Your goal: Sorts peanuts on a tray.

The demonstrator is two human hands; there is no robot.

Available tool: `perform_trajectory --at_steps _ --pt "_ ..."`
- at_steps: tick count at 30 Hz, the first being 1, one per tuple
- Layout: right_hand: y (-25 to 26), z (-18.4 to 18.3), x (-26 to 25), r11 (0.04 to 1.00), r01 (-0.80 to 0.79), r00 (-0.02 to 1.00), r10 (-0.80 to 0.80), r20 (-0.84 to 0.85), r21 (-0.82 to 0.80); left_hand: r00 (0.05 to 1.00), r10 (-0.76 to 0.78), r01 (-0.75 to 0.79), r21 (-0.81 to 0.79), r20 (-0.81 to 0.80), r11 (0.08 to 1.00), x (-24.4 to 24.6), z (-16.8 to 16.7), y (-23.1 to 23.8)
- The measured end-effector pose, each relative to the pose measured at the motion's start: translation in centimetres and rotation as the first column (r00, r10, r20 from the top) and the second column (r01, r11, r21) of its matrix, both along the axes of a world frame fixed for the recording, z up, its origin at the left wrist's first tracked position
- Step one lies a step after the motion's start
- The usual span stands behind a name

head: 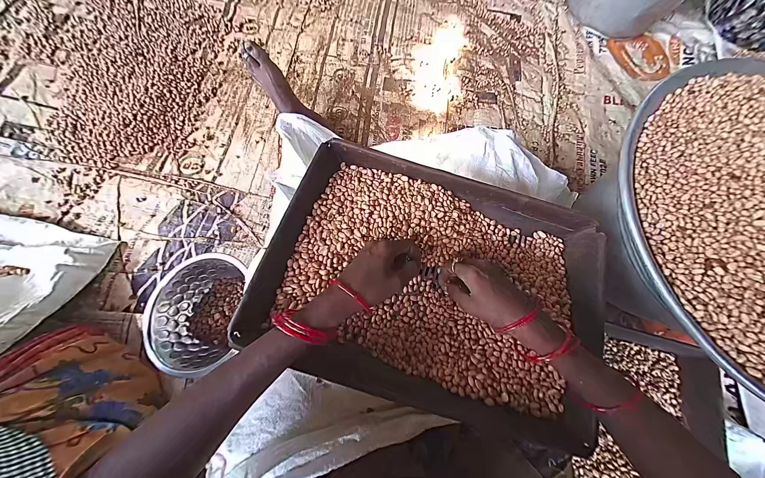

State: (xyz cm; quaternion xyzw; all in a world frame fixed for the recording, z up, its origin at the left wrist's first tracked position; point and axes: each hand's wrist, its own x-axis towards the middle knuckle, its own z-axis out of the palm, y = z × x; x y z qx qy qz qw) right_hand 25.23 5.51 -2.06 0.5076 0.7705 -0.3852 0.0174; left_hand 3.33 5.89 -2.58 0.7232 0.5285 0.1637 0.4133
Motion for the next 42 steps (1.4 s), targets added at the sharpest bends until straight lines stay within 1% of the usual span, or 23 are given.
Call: perform_trajectory --at_steps 3,5,7,10,11,12,14,15,16,20,24,25,26,27,28,29,30,31,32,34,37,39,42 --pt "-1.2 -0.9 -0.9 0.984 -0.079 0.988 0.055 0.145 0.162 0.946 -0.139 0.162 0.057 -0.291 0.985 2.3 -0.1 0.5" --pt "-1.4 -0.4 -0.6 0.986 -0.082 0.985 0.057 0.166 0.144 0.858 -0.193 0.256 0.071 -0.475 0.964 3.4 -0.1 0.3" --pt "-1.5 1.2 0.2 0.996 -0.082 0.977 0.072 0.201 0.043 0.822 -0.141 0.317 0.238 -0.551 0.918 4.1 -0.9 -0.6" --pt "-2.7 2.7 2.5 0.997 -0.034 0.983 0.021 0.18 0.073 0.797 -0.037 0.354 0.416 -0.603 0.838 4.8 -1.8 -1.6" --pt "-3.3 2.9 3.3 0.995 -0.013 0.987 -0.003 0.163 0.099 0.789 -0.046 0.357 0.395 -0.613 0.847 5.0 -1.6 -1.7" --pt "-3.9 3.0 4.1 0.99 0.011 0.989 -0.031 0.144 0.138 0.767 -0.096 0.364 0.307 -0.635 0.879 5.2 -0.9 -1.6" --pt "-5.1 3.3 5.5 0.975 0.064 0.987 -0.093 0.133 0.211 0.685 -0.278 0.363 -0.016 -0.673 0.932 5.5 1.0 -0.5" --pt "-5.6 3.6 6.2 0.967 0.088 0.982 -0.125 0.142 0.24 0.659 -0.351 0.346 -0.146 -0.666 0.927 5.6 1.6 0.2" --pt "-5.9 3.9 6.8 0.96 0.11 0.975 -0.154 0.159 0.258 0.656 -0.386 0.332 -0.211 -0.649 0.919 5.5 1.7 0.8" --pt "-6.1 5.7 8.0 0.963 0.166 0.93 -0.224 0.293 0.21 0.668 -0.412 0.369 -0.204 -0.619 0.907 4.6 1.1 0.8" --pt "-5.1 6.0 6.5 0.977 0.13 0.919 -0.182 0.349 0.168 0.618 -0.429 0.386 -0.221 -0.659 0.896 4.7 1.1 0.3" --pt "-4.8 5.9 5.8 0.983 0.108 0.922 -0.155 0.354 0.148 0.631 -0.429 0.38 -0.225 -0.647 0.897 4.6 1.1 0.3" --pt "-4.6 5.8 5.1 0.986 0.081 0.932 -0.127 0.338 0.147 0.694 -0.413 0.378 -0.19 -0.59 0.906 4.1 1.0 0.3" --pt "-4.4 5.7 4.4 0.983 0.054 0.953 -0.103 0.286 0.176 0.8 -0.373 0.372 -0.099 -0.469 0.923 3.3 0.5 0.2" --pt "-4.3 5.7 3.9 0.973 0.028 0.979 -0.074 0.191 0.231 0.904 -0.318 0.333 0.005 -0.285 0.943 2.5 -0.2 0.1" --pt "-4.3 5.6 3.3 0.955 0.022 0.999 -0.035 0.042 0.295 0.963 -0.256 0.26 0.051 -0.081 0.964 1.9 -0.7 -0.2" --pt "-4.3 5.6 2.7 0.94 0.029 0.992 0.015 -0.125 0.339 0.977 -0.188 0.19 -0.011 0.103 0.982 1.6 -0.7 -0.8" --pt "-4.1 5.7 2.0 0.934 0.033 0.968 0.058 -0.242 0.355 0.963 -0.096 0.141 -0.165 0.251 0.976 1.5 -0.4 -1.4" --pt "-3.6 5.9 1.4 0.927 0.04 0.951 0.079 -0.3 0.374 0.932 0.024 0.111 -0.347 0.361 0.931 1.5 0.2 -2.0" --pt "-2.1 5.6 1.0 0.901 0.074 0.964 0.045 -0.262 0.428 0.886 0.158 0.154 -0.599 0.436 0.786 0.9 1.1 -3.3" --pt "0.4 3.4 1.6 0.941 0.106 0.994 -0.088 -0.07 0.322 0.844 0.166 0.287 -0.691 0.511 0.663 -1.3 1.8 -4.5" --pt "0.5 1.4 1.6 0.979 0.087 0.994 -0.098 0.049 0.186 0.853 0.192 0.251 -0.705 0.485 0.663 -3.1 2.4 -5.3" --pt "-2.0 0.3 1.7 0.999 -0.025 0.997 0.023 0.079 0.022 0.854 0.285 0.07 -0.639 0.435 0.766 -6.5 2.9 -6.1"
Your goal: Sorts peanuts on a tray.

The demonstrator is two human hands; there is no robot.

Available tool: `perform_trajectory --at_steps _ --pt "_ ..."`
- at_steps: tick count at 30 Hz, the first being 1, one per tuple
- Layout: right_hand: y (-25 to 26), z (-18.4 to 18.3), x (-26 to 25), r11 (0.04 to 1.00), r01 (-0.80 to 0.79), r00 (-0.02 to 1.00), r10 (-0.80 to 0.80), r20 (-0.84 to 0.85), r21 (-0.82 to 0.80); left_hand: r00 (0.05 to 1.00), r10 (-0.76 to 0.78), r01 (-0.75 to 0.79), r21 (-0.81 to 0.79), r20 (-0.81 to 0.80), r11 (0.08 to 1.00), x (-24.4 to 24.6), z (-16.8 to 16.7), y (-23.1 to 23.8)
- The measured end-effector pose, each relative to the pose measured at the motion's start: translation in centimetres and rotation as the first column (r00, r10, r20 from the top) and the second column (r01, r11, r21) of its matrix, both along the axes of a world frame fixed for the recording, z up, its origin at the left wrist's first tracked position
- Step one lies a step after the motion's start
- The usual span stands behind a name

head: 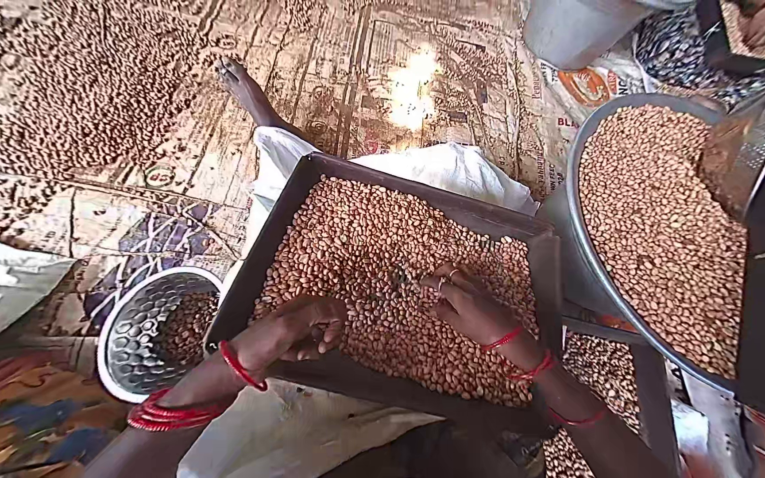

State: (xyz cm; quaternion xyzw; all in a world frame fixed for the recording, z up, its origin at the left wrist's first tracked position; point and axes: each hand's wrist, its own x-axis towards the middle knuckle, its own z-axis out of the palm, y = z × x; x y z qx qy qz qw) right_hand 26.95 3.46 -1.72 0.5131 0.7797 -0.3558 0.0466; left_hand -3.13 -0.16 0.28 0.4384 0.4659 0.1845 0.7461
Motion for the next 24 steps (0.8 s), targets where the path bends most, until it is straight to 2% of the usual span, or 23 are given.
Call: perform_trajectory --at_steps 2,3,5,7,9,11,15,16,17,20,22,24 --pt "-1.4 1.1 2.0 0.996 -0.082 0.997 0.081 -0.015 -0.04 0.984 0.149 -0.137 0.124 -0.094 0.983 -3.2 0.1 -0.5" --pt "-1.7 1.6 3.4 0.995 -0.095 0.995 0.095 -0.009 0.009 0.96 0.226 -0.193 0.197 -0.167 0.961 -5.1 0.1 -0.9" --pt "-2.0 2.5 5.7 0.978 -0.051 0.997 0.04 0.058 0.201 0.866 0.357 -0.235 0.345 -0.349 0.908 -9.7 -0.2 -2.0" --pt "-2.1 2.4 5.8 0.909 0.026 0.999 -0.036 0.015 0.417 0.752 0.438 -0.203 0.459 -0.493 0.865 -14.3 -0.9 -2.8" --pt "-2.4 1.7 3.3 0.866 0.054 0.994 -0.001 -0.107 0.498 0.59 0.409 -0.087 0.449 -0.696 0.889 -17.1 -1.0 -3.3" --pt "-3.0 0.6 -0.2 0.881 0.025 0.983 0.064 -0.171 0.473 0.433 0.323 0.002 0.359 -0.841 0.933 -19.3 -1.8 -3.5" --pt "-4.1 -2.1 -4.7 0.859 -0.164 0.984 0.179 0.015 0.486 0.24 0.148 0.173 0.192 -0.959 0.966 -23.0 -4.8 -4.0" --pt "-4.3 -2.3 -5.1 0.854 -0.176 0.984 0.172 0.053 0.49 0.22 0.178 0.234 0.23 -0.959 0.945 -22.4 -4.7 -4.0" --pt "-4.5 -2.3 -5.2 0.843 -0.168 0.986 0.154 0.071 0.51 0.251 0.268 0.297 0.337 -0.93 0.893 -21.5 -4.3 -3.9" --pt "-5.0 -2.0 -5.0 0.869 -0.129 0.992 0.105 0.077 0.478 0.498 0.501 0.359 0.694 -0.708 0.624 -14.9 -1.4 -2.8" --pt "-4.5 -0.9 -4.8 0.925 -0.113 0.992 0.082 0.1 0.364 0.66 0.494 0.278 0.794 -0.567 0.54 -9.1 -0.2 -1.4" --pt "-3.0 0.8 -4.1 0.978 -0.043 0.996 0.027 0.08 0.203 0.8 0.382 0.276 0.849 -0.463 0.45 -3.8 -0.4 0.8"
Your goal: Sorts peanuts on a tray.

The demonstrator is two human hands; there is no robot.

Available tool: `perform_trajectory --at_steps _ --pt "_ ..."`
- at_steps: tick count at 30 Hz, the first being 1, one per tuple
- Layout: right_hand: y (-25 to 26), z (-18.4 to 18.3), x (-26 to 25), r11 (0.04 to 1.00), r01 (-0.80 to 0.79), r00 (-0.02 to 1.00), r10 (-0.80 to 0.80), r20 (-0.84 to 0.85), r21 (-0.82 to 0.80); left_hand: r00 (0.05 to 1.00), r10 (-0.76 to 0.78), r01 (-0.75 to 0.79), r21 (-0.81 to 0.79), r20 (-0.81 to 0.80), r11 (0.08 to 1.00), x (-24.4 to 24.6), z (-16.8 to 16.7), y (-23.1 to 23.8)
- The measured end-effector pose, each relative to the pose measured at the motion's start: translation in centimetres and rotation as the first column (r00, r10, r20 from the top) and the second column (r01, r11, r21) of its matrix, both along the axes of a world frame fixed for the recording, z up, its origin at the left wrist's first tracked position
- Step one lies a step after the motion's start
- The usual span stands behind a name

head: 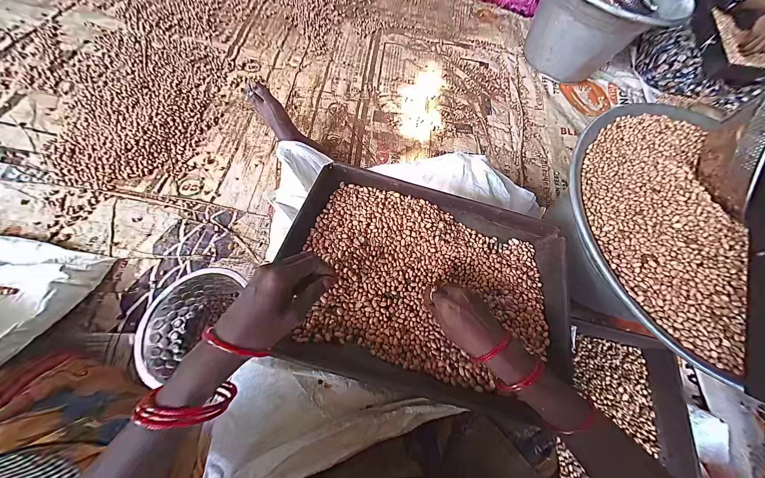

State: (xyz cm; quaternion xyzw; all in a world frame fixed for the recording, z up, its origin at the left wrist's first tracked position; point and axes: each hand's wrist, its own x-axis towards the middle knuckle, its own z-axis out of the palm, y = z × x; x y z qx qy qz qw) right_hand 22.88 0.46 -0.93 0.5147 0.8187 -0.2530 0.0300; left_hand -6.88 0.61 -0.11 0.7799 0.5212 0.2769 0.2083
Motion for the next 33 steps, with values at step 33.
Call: perform_trajectory --at_steps 33 --pt "6.0 -2.4 4.3 0.905 0.215 0.797 -0.381 -0.469 -0.368 0.994 -0.062 0.093 -0.398 0.089 0.913 9.2 -2.3 5.8"
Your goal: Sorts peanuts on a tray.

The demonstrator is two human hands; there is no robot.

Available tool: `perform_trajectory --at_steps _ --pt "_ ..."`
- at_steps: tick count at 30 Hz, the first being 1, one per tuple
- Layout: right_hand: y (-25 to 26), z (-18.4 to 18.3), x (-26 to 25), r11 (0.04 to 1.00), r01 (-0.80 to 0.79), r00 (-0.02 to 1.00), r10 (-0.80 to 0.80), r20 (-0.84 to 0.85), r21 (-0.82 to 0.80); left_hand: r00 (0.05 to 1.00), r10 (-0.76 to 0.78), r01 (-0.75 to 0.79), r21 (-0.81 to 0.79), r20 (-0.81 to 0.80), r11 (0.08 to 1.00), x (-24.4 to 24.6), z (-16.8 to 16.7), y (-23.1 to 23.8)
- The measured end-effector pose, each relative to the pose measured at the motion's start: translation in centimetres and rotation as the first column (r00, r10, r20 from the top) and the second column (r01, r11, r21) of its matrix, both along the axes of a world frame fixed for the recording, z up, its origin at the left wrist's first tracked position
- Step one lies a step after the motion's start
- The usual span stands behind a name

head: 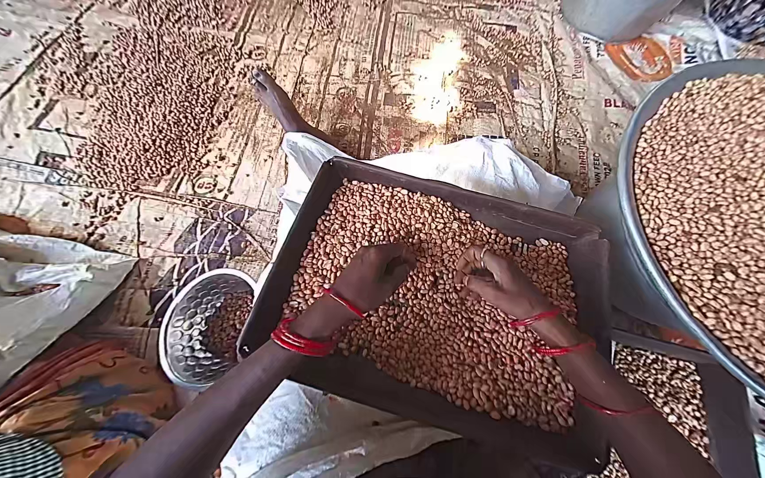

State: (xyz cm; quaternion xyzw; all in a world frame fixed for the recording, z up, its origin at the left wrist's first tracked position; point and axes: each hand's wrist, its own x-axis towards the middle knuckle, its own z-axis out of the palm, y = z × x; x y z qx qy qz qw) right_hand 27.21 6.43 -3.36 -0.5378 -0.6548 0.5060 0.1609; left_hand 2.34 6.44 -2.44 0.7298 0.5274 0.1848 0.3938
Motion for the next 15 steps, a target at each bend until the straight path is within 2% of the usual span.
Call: perform_trajectory --at_steps 3,6,8,10,12,13,15 --pt "-0.6 0.1 -1.6 0.983 -0.139 0.967 0.109 0.229 0.116 0.965 -0.114 0.141 0.099 -0.238 0.985 1.8 0.2 0.1" --pt "-1.6 0.3 -4.5 0.927 -0.33 0.814 0.185 0.551 0.176 0.916 -0.098 0.174 0.164 -0.39 0.971 2.8 0.3 0.1" --pt "-2.2 0.7 -6.0 0.909 -0.37 0.734 0.161 0.66 0.19 0.884 -0.094 0.184 0.156 -0.459 0.97 2.9 0.2 0.3" --pt "-2.3 1.2 -6.6 0.911 -0.381 0.703 0.176 0.689 0.156 0.862 -0.096 0.203 0.165 -0.497 0.965 2.9 -0.1 0.4" --pt "-1.6 1.7 -6.3 0.922 -0.384 0.704 0.265 0.659 0.04 0.848 -0.096 0.223 0.187 -0.522 0.957 2.9 -0.5 0.4" --pt "-1.1 1.9 -5.8 0.929 -0.369 0.734 0.307 0.606 -0.023 0.845 -0.091 0.228 0.2 -0.527 0.953 2.9 -0.6 0.3" --pt "-0.5 1.2 -3.8 0.969 -0.246 0.898 0.218 0.383 0.027 0.832 -0.106 0.235 0.172 -0.545 0.957 3.0 -0.3 0.2"
